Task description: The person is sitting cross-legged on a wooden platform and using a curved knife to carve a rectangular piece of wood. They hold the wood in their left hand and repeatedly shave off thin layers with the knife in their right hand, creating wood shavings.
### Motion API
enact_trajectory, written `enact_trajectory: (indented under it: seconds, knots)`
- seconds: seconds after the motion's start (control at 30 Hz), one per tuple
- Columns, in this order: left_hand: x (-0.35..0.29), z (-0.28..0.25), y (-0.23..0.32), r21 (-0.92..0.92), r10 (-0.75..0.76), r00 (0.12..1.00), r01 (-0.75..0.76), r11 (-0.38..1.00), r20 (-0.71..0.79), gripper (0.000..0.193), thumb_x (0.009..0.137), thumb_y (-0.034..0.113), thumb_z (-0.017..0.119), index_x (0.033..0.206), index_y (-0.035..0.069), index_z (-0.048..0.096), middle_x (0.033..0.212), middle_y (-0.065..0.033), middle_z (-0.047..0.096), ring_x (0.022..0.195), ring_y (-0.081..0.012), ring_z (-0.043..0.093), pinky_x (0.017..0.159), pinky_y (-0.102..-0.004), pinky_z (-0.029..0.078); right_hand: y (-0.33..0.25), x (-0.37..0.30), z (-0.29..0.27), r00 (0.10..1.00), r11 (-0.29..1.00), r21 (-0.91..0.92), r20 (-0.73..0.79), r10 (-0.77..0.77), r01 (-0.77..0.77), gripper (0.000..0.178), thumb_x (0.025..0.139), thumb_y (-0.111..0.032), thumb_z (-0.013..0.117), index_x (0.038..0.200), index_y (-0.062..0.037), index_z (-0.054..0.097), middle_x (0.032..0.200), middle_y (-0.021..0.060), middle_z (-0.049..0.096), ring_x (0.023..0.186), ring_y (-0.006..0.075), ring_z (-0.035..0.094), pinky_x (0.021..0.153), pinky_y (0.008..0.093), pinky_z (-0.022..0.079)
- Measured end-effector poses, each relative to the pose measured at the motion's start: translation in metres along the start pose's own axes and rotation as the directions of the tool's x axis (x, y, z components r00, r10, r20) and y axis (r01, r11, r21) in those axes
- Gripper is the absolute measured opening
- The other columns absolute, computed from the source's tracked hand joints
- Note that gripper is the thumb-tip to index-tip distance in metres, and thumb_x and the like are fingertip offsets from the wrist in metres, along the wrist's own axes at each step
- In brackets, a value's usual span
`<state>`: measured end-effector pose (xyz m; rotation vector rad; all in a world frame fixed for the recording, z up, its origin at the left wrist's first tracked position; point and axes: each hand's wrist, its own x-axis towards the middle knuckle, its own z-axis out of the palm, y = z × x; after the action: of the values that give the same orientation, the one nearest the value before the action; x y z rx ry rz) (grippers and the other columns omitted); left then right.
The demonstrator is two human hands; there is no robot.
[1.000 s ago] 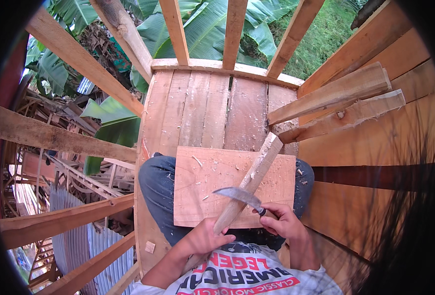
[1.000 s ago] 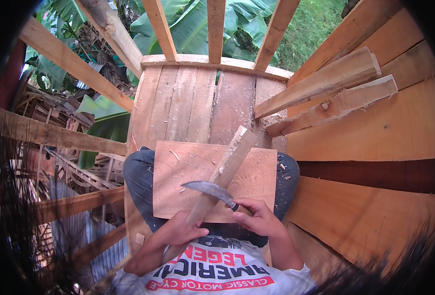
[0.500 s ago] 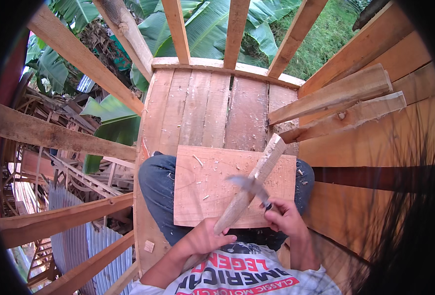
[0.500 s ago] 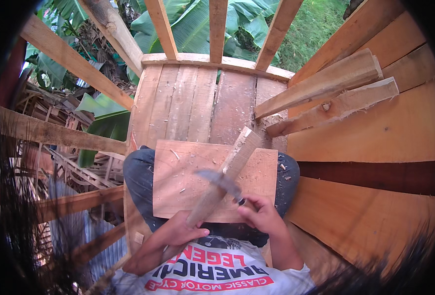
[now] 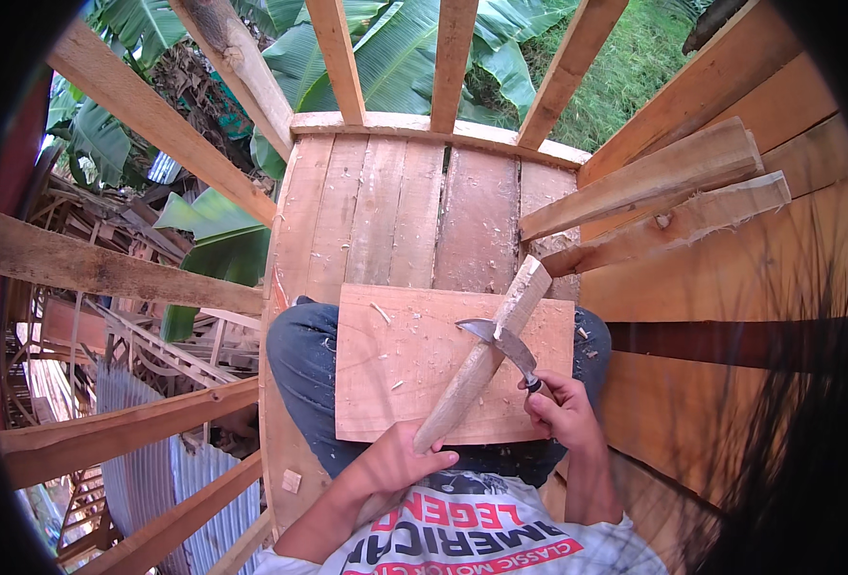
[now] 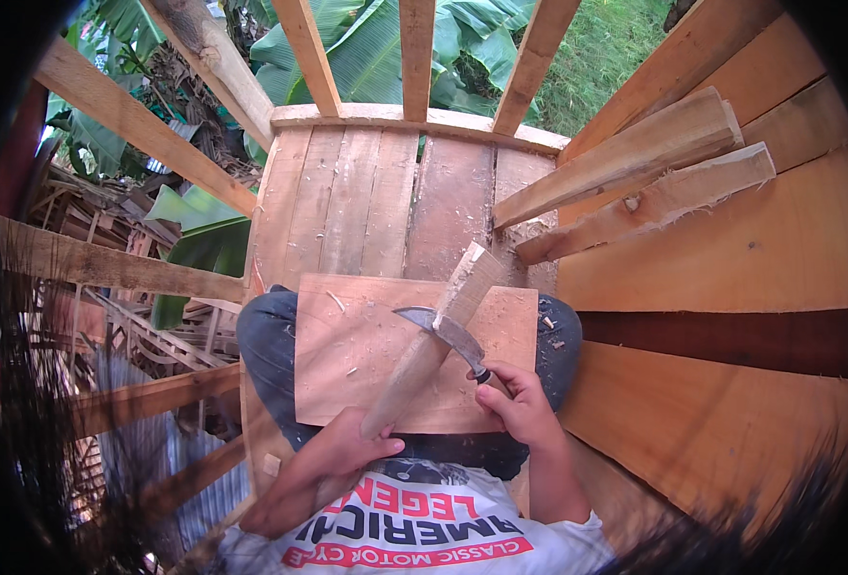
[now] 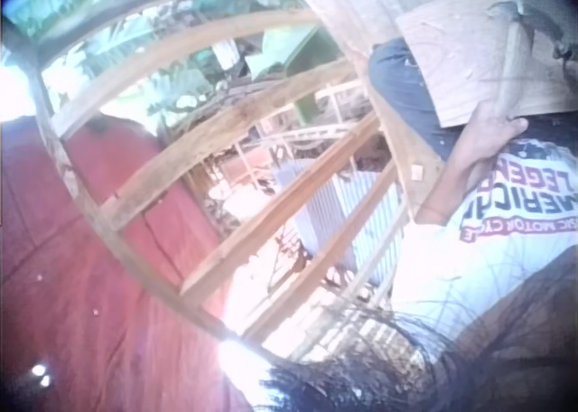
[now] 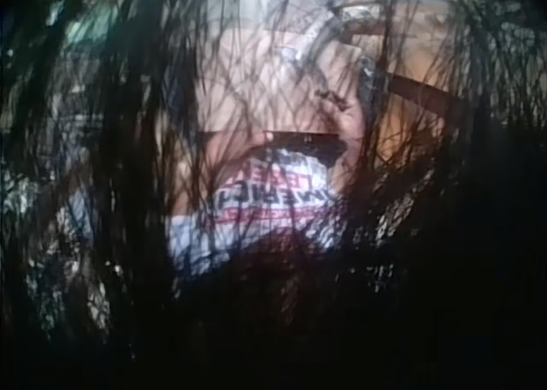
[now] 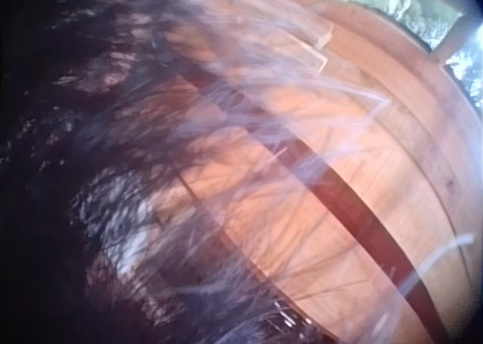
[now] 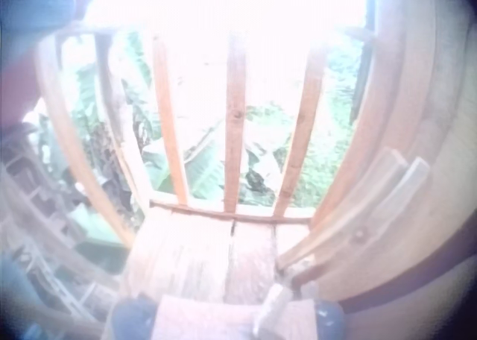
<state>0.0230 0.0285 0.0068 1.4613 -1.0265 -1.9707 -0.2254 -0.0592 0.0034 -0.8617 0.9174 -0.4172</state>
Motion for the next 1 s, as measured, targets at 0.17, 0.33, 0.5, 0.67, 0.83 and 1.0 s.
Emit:
enact_trajectory:
  seconds: [0.17,0.33,0.5,0.67,0.83,1.0]
  knots:
    - [0.003,0.002,-0.004,-0.045,0.032,0.999,-0.032,0.998,0.000,0.028,0.078,0.019,0.076,0.078,0.006,0.051,0.067,0.0023,0.050,0.064,-0.0056,0.046,0.055,-0.0236,0.039,0.015,-0.001,0.001,0.996,0.997,0.078,0.092,0.003,-0.011,0.016,0.093,-0.012,0.055,0.107,-0.0037,0.055,0.064,-0.0037,0.047,0.047,0.0042,0.042,0.042,0.0206,0.034]
    - [0.006,0.002,-0.009,0.033,-0.019,1.000,0.019,0.999,0.011,0.028,0.078,0.020,0.076,0.078,0.005,0.052,0.067,0.0018,0.050,0.063,-0.0065,0.046,0.055,-0.0236,0.040,0.027,-0.007,0.013,0.996,0.966,0.248,0.065,0.054,-0.069,0.016,0.094,-0.012,0.055,0.106,-0.0028,0.054,0.064,-0.0037,0.046,0.047,0.0046,0.042,0.041,0.0205,0.033]
    - [0.005,0.003,0.000,0.066,-0.027,1.000,0.027,0.997,0.007,0.028,0.078,0.021,0.075,0.078,0.005,0.052,0.067,0.0018,0.050,0.063,-0.0069,0.046,0.056,-0.0238,0.040,0.018,-0.001,0.005,0.996,0.988,0.156,-0.089,0.023,-0.009,0.014,0.093,-0.011,0.054,0.103,-0.0016,0.051,0.061,-0.0004,0.044,0.044,0.0067,0.041,0.039,0.0214,0.032]
    - [0.002,0.001,-0.002,0.053,0.008,1.000,-0.009,0.999,0.011,0.028,0.079,0.021,0.075,0.079,0.005,0.052,0.068,0.0014,0.051,0.065,-0.0068,0.048,0.057,-0.0243,0.041,0.009,-0.003,0.006,0.980,0.992,-0.048,-0.156,-0.126,0.119,0.012,0.092,-0.009,0.055,0.100,-0.0010,0.053,0.061,-0.0016,0.047,0.045,0.0043,0.041,0.039,0.0190,0.032]
    - [0.005,0.000,0.014,0.007,0.027,0.999,-0.028,1.000,0.045,0.028,0.079,0.020,0.075,0.082,0.006,0.051,0.071,0.0018,0.051,0.067,-0.0062,0.048,0.058,-0.0232,0.041,0.014,-0.002,0.019,0.917,0.934,-0.256,-0.247,-0.314,0.250,0.013,0.091,-0.009,0.057,0.101,-0.0009,0.054,0.063,-0.0038,0.048,0.048,0.0022,0.042,0.042,0.0185,0.031]
    - [0.002,-0.003,0.021,-0.100,-0.043,0.994,0.053,0.994,0.099,0.028,0.079,0.021,0.076,0.081,0.007,0.052,0.070,0.0035,0.051,0.066,-0.0056,0.047,0.058,-0.0226,0.040,0.015,-0.001,0.024,0.873,0.877,-0.372,-0.259,-0.414,0.305,0.016,0.091,-0.009,0.058,0.103,-0.0001,0.054,0.063,-0.0055,0.046,0.050,0.0011,0.041,0.045,0.0189,0.030]
